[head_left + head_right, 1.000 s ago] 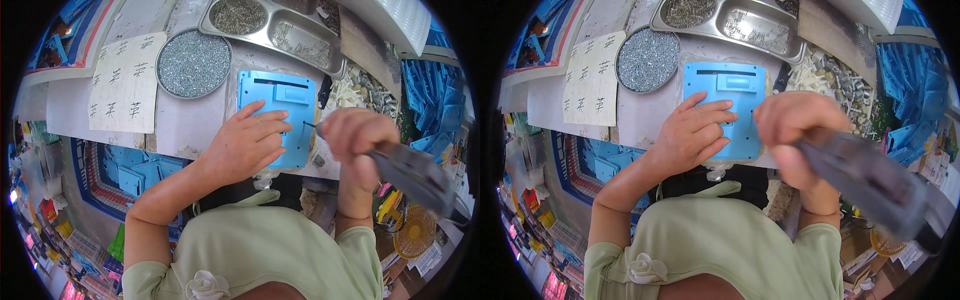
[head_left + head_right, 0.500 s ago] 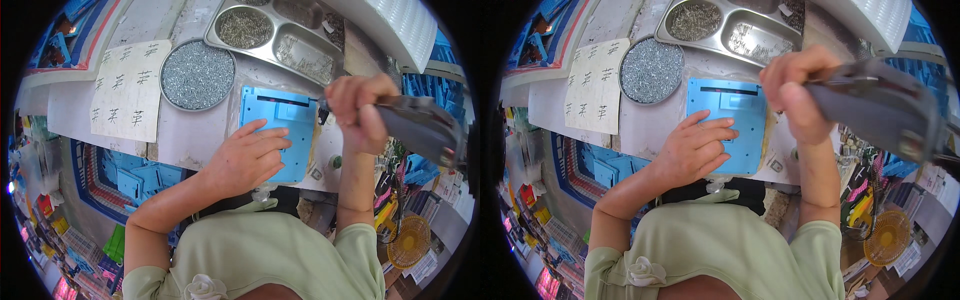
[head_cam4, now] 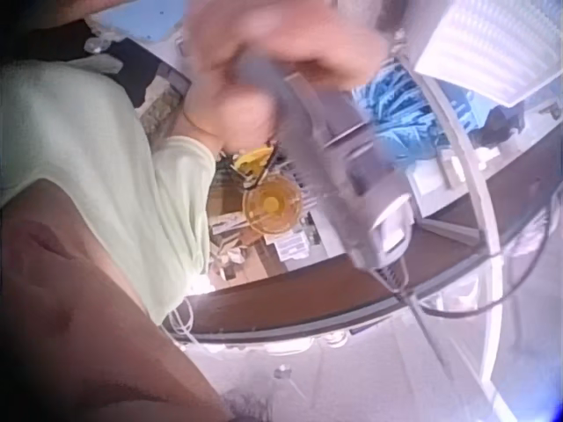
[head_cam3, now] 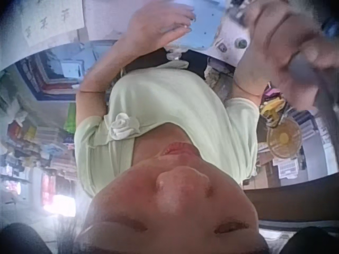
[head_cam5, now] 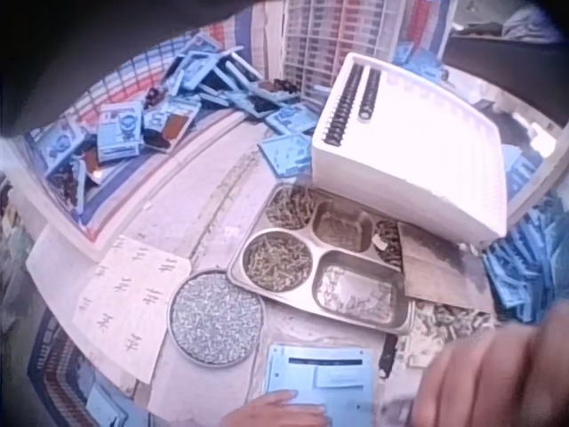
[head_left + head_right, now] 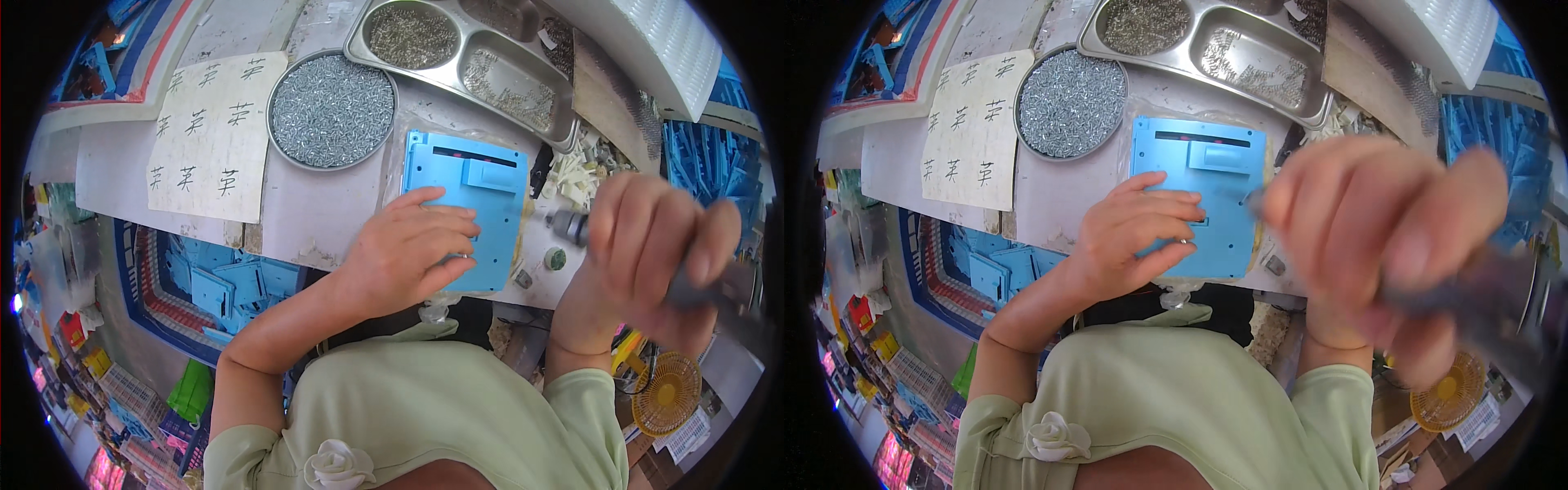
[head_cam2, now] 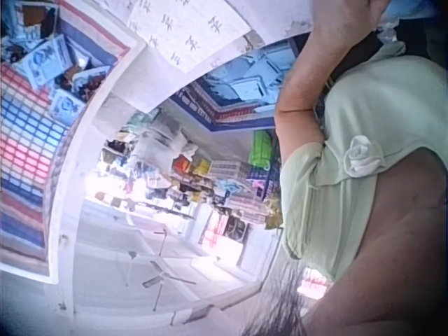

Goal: Assembling a small electronic device by soldering internal components and screwing the plastic casing together.

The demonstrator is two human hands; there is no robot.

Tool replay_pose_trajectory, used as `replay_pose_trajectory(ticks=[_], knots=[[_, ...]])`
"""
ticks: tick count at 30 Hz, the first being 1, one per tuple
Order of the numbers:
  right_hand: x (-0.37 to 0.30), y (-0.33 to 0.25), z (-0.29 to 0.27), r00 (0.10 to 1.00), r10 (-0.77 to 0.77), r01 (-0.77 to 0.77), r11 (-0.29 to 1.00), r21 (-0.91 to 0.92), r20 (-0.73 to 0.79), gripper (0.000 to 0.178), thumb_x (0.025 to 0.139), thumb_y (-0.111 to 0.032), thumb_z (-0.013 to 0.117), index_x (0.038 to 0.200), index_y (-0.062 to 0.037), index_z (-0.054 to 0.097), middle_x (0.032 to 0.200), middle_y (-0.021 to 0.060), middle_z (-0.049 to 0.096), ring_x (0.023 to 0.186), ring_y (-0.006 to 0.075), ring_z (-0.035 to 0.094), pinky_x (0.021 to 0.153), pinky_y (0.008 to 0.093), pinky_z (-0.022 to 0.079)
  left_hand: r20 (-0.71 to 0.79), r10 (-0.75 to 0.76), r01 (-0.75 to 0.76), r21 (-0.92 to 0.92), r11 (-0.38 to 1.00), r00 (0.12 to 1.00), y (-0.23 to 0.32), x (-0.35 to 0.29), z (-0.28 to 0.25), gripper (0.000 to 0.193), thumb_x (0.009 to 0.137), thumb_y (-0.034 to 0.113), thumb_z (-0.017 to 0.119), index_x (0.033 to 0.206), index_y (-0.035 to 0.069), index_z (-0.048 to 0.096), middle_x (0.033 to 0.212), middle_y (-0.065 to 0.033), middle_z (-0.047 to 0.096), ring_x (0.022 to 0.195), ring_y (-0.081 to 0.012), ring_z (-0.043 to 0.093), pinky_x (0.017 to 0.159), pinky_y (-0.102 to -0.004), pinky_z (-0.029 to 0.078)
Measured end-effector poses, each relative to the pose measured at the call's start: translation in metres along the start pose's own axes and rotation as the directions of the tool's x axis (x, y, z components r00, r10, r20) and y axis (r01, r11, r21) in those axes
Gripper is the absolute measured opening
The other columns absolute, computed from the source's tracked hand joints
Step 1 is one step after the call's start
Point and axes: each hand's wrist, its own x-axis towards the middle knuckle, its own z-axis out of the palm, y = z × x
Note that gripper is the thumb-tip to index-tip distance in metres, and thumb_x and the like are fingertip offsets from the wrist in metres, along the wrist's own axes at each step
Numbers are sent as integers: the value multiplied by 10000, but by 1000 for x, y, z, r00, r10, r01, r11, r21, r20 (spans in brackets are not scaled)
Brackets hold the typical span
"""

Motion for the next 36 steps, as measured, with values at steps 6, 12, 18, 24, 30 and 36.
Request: replay_pose_trajectory(ticks=[6,12,18,24,30,36], knots=[[3,16,45,1000,4,-1,997,82,-29,336,916,-414,775,1025,-178,561,632,-85,584,470,69,520,507,249,439,-94,-61,63,27,998,994,7,1,-20,198,807,25,806,972,105,731,1067,-64,782,1085,-213,738,1167,-525,376],[12,23,53,1000,23,-23,999,50,11,328,924,-399,757,1035,-174,547,636,-77,585,477,74,531,504,260,441,-144,-85,88,14,996,986,3,-7,-25,187,811,24,801,967,105,737,1039,-57,783,1042,-205,745,1181,-528,355],[15,36,65,999,23,-22,1000,17,-42,302,948,-379,714,1043,-159,532,645,-72,584,502,77,561,514,262,447,-214,-27,52,113,992,977,-5,-8,-33,183,775,43,825,916,102,724,969,-35,772,962,-195,749,1184,-549,341],[25,38,60,998,41,-40,999,27,-38,279,975,-369,661,1081,-150,526,669,-71,587,516,74,556,550,262,443,-237,127,-50,306,951,963,-8,4,-44,259,673,56,861,854,93,680,870,-30,732,867,-190,737,1165,-589,343],[35,40,56,998,56,-56,998,-20,-5,250,991,-353,599,1102,-139,533,681,-67,564,530,78,525,610,285,428,-139,124,-64,374,925,983,-16,15,-61,262,701,122,865,900,97,696,967,-41,715,959,-211,706,1194,-593,271],[41,79,37,994,-33,33,999,-9,-101,264,968,-282,542,1138,-80,551,668,-9,494,579,128,454,688,355,428,-316,-127,315,663,679,940,-49,19,-94,182,794,225,830,930,129,757,1040,-15,674,1115,-233,600,1169,-616,225]])
